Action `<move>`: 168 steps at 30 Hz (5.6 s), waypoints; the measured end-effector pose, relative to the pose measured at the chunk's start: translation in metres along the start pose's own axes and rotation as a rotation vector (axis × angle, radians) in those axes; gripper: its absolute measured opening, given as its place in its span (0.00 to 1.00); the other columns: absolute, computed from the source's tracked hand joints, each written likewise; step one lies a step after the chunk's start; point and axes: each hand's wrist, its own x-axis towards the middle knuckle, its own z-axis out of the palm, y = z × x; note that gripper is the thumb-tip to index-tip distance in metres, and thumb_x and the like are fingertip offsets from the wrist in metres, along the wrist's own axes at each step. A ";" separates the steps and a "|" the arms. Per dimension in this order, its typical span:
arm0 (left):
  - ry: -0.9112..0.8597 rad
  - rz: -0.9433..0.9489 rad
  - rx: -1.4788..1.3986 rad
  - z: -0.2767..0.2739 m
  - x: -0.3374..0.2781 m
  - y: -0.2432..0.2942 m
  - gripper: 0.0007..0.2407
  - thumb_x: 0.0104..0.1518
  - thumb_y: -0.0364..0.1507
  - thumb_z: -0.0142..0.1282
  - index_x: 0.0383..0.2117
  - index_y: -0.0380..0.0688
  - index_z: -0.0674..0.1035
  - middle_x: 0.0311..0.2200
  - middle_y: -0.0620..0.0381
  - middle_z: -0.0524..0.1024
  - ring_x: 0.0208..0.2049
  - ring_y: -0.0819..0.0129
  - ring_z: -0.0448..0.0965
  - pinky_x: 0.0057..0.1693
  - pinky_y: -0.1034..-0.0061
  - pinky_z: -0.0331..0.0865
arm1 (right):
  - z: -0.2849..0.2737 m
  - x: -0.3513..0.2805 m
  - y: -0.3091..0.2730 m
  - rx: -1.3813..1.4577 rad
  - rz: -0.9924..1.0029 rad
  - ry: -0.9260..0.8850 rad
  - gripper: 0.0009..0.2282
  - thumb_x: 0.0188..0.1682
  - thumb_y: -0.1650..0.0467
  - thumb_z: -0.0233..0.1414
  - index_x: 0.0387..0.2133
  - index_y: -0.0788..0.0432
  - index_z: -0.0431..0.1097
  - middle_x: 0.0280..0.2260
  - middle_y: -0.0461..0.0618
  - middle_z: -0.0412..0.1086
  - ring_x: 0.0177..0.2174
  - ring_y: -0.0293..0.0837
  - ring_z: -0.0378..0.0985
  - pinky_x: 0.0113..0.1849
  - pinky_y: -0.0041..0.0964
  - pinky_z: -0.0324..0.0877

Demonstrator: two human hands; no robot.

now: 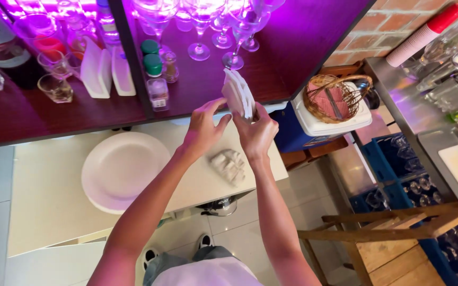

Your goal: Organizing a restaurant service station, including folding napkins and arranging glassware.

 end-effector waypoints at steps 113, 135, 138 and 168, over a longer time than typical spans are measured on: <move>0.469 -0.110 0.286 -0.231 -0.064 -0.038 0.18 0.55 0.23 0.65 0.51 0.35 0.76 0.52 0.41 0.78 0.52 0.46 0.80 0.55 0.62 0.75 | 0.176 -0.091 -0.158 0.302 -0.175 -0.210 0.28 0.46 0.72 0.65 0.60 0.69 0.63 0.52 0.65 0.73 0.53 0.56 0.78 0.52 0.45 0.75; 0.428 -0.250 0.394 -0.220 -0.014 -0.107 0.35 0.54 0.25 0.65 0.68 0.41 0.59 0.47 0.34 0.78 0.44 0.33 0.79 0.48 0.50 0.74 | 0.267 -0.060 -0.127 -0.030 -0.002 -0.274 0.31 0.52 0.68 0.54 0.64 0.74 0.49 0.27 0.73 0.74 0.29 0.70 0.78 0.33 0.61 0.70; 0.419 -0.204 0.408 -0.223 -0.012 -0.107 0.36 0.51 0.27 0.68 0.66 0.40 0.59 0.47 0.32 0.78 0.43 0.33 0.79 0.47 0.50 0.74 | 0.276 -0.057 -0.117 -0.070 -0.023 -0.261 0.31 0.51 0.68 0.55 0.63 0.74 0.50 0.29 0.73 0.74 0.29 0.70 0.78 0.33 0.61 0.71; 0.358 -0.283 0.485 -0.221 -0.049 -0.068 0.29 0.55 0.33 0.66 0.60 0.29 0.68 0.38 0.32 0.80 0.37 0.37 0.82 0.43 0.52 0.75 | 0.240 -0.089 -0.124 -0.040 -0.115 -0.161 0.18 0.51 0.66 0.57 0.44 0.70 0.64 0.28 0.71 0.74 0.29 0.71 0.77 0.32 0.61 0.70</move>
